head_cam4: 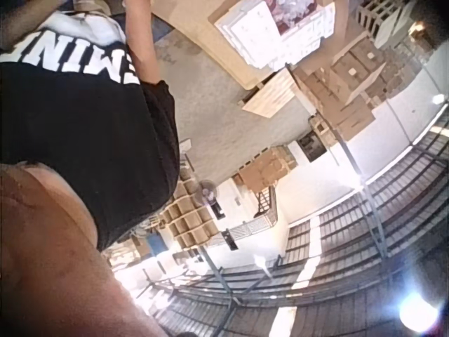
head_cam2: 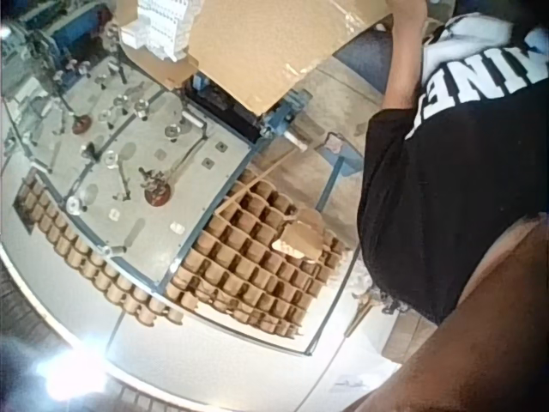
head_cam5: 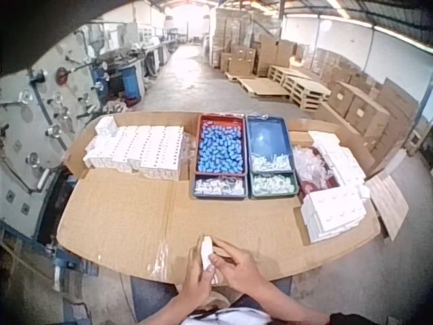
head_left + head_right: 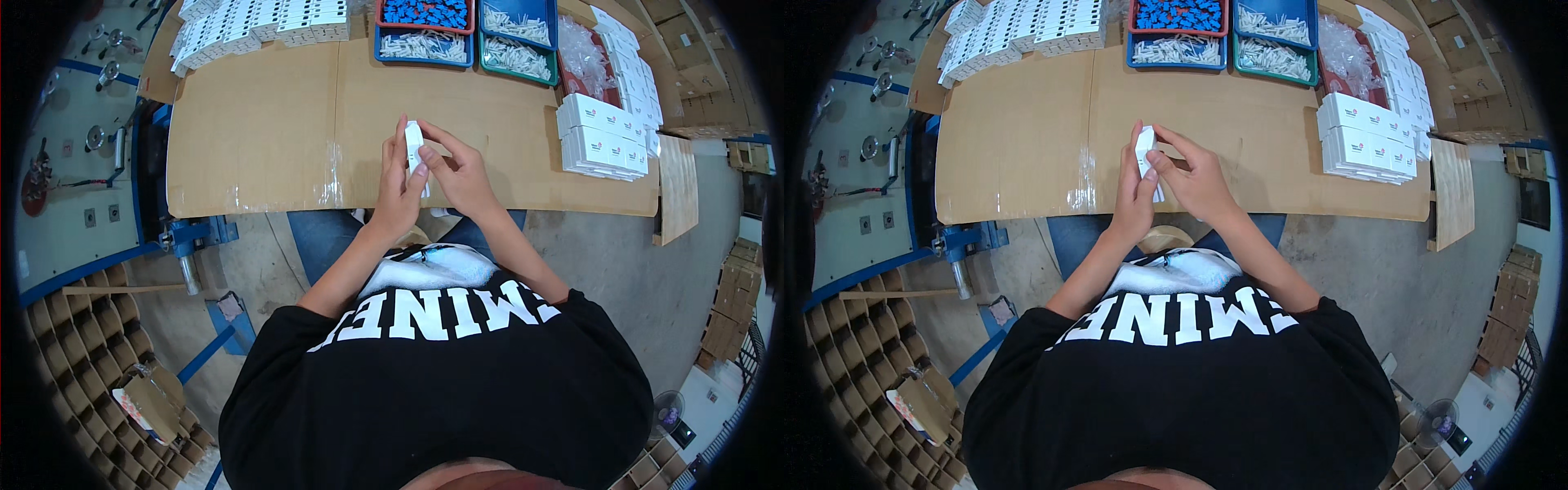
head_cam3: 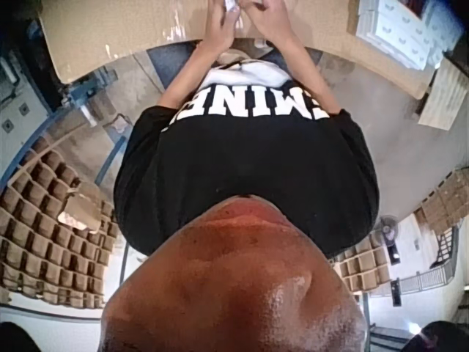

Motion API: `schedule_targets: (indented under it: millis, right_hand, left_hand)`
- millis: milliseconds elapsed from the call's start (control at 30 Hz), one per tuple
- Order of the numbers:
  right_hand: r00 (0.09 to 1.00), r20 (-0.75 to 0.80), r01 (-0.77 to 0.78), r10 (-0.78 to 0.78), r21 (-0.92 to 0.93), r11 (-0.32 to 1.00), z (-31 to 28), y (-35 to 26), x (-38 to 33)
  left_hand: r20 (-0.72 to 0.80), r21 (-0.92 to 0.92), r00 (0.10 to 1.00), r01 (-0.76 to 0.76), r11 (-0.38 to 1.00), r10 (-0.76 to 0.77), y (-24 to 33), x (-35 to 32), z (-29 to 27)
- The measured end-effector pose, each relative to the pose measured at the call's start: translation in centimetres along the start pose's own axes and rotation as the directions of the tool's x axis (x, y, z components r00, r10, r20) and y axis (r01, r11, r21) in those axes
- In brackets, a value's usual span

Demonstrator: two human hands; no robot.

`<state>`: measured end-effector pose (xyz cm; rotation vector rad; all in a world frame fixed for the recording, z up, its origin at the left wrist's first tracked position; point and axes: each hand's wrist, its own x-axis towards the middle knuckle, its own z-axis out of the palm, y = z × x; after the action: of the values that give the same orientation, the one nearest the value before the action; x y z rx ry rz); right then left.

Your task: The person packages electronic components by assembling parts and accessory bags into plastic housings, placing the units into small white boxes, and stacking the boxed products on the table by hand.

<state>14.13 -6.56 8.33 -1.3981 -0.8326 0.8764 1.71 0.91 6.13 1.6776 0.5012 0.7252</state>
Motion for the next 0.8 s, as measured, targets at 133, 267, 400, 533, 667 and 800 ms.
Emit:
schedule_targets:
  millis: [133,267,400,533,667,800]
  right_hand:
    - [0.996,0.003,0.089,-0.089,-0.079,0.993,0.1,-0.7,-0.4]
    - [0.979,0.049,0.203,-0.197,-0.171,0.964,-0.2,-0.8,-0.5]
    - [0.908,0.111,0.413,-0.404,-0.398,0.819,-0.3,-0.2,-0.7]
    - [0.899,0.106,0.43,-0.425,-0.397,0.811,-0.1,-0.1,-1.0]
    - [0.924,0.099,0.381,-0.371,-0.353,0.855,-0.4,-0.5,-1.2]
    - [0.991,-0.09,0.1,-0.1,-0.003,0.995,-0.4,-0.2,-0.6]
  left_hand:
    - [0.014,-0.01,0.998,-0.068,0.998,0.068,-0.2,-0.3,-0.4]
    - [0.048,0.028,0.996,-0.082,0.996,0.08,-0.4,-0.5,-0.6]
    - [0.058,0.054,0.992,-0.117,0.992,0.113,-0.4,-0.6,-0.6]
    - [0.056,0.076,0.988,-0.145,0.987,0.141,-0.7,-0.8,-0.4]
    - [0.039,0.081,0.99,-0.135,0.988,0.132,-0.3,-0.9,-0.1]
    - [0.037,0.089,0.988,-0.154,0.984,0.152,0.1,-0.6,-0.5]
